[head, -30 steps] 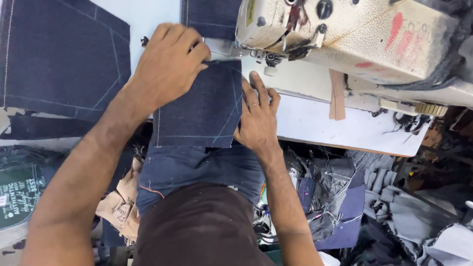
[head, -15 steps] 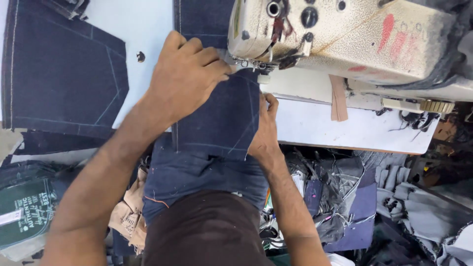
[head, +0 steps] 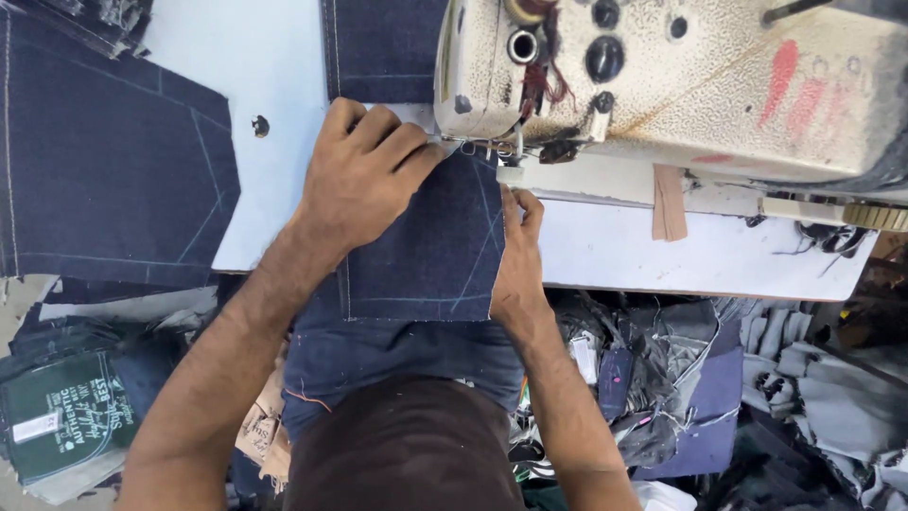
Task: The person operates a sewing machine to stitch denim fabric pieces. They guide the fabric under the needle, cut threads with scissors, and handle small fabric strips, occasionally adjusting the material on the machine.
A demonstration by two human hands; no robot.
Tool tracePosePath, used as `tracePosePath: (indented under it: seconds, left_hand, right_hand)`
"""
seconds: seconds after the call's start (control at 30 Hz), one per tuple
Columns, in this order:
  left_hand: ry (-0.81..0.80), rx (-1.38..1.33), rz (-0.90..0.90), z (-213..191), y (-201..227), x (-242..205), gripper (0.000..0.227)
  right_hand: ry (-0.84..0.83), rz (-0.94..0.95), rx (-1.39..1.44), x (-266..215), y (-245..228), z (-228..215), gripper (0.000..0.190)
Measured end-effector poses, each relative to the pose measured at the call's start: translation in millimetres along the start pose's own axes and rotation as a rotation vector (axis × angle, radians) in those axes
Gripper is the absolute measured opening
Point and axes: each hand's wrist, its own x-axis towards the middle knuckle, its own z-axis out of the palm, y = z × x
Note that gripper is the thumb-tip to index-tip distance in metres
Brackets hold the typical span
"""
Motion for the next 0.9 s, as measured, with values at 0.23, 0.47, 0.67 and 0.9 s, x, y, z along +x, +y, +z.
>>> tracePosePath:
  seconds: [0.23, 0.47, 0.67, 0.9]
  left_hand:
    - [-0.019, -0.06, -0.068, 5.8, -4.6, 2.1, 0.009]
    - [-0.127, -0.069, -0.213, 6.7, 0.3, 10.0, 0.009]
    - [-0.18, -0.062, -0.289, 10.0, 2.7, 9.4, 0.02]
    - [-0.044, -0.026, -0.268, 16.2, 16.7, 1.8, 0.03]
  right_hand:
    - [0.063, 0.081, 0.146, -4.2, 1.5, 6.1, 0.044]
    - [-0.012, 0.0, 0.009, 3.5, -1.1, -1.6, 0.041]
    - [0.012, -0.028, 0.021, 1.2, 0.8, -2.3, 0.04]
    - [0.038, -0.039, 0.032, 7.3, -7.6, -10.5, 0.048]
